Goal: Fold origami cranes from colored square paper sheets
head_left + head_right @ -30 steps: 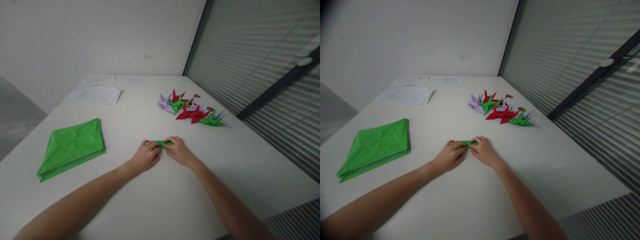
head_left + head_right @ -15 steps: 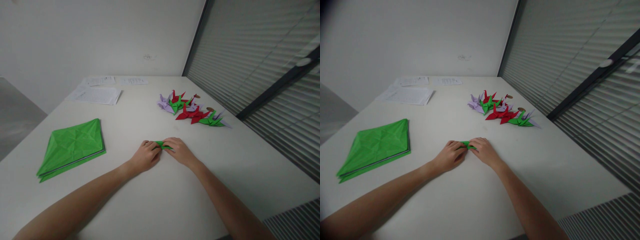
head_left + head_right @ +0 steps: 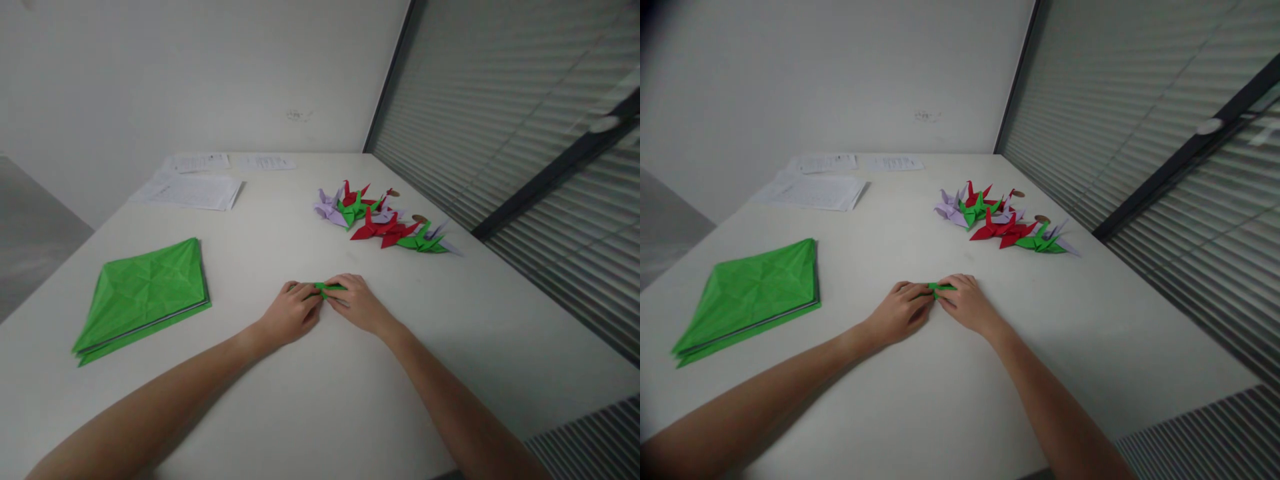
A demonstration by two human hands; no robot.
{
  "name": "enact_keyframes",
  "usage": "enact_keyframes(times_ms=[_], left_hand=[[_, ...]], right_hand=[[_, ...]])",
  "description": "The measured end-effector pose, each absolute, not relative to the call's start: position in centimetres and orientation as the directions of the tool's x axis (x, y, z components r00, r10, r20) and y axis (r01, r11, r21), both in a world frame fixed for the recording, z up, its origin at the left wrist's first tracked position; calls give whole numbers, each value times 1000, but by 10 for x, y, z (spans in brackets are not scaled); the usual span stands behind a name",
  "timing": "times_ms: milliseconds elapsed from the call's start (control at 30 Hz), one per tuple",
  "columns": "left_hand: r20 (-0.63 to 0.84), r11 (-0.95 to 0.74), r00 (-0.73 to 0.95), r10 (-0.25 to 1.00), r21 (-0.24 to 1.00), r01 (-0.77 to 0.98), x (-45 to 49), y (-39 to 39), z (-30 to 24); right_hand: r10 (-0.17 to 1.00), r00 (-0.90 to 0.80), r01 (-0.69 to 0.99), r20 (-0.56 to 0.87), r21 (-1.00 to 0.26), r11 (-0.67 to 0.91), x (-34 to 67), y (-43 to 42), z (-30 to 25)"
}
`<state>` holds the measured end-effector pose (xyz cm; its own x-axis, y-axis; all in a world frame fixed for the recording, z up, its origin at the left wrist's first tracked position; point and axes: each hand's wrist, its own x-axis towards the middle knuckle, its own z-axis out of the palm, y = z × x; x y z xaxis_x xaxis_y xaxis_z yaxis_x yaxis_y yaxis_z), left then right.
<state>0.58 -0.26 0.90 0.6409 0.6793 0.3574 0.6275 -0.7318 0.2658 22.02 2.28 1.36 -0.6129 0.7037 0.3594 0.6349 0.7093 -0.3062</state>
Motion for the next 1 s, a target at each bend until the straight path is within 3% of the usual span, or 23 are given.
enact_keyframes(times_ms=[200,500,767,1000], left_hand=[[353,-731,643,680,257,632,5,-3,10],[359,-733,641,678,273,623,6,-3,10],[356,-742,653,668,256,620,5,-3,10],[498,-743,569,654,283,607,3,-5,16]], right_hand=[[726,-508,625,463,-381,681,227,28,17],[711,-613,617,344,-354,703,220,22,13],[725,-594,639,349,-343,688,221,28,6],[723,-582,658,372,-308,688,218,25,7]])
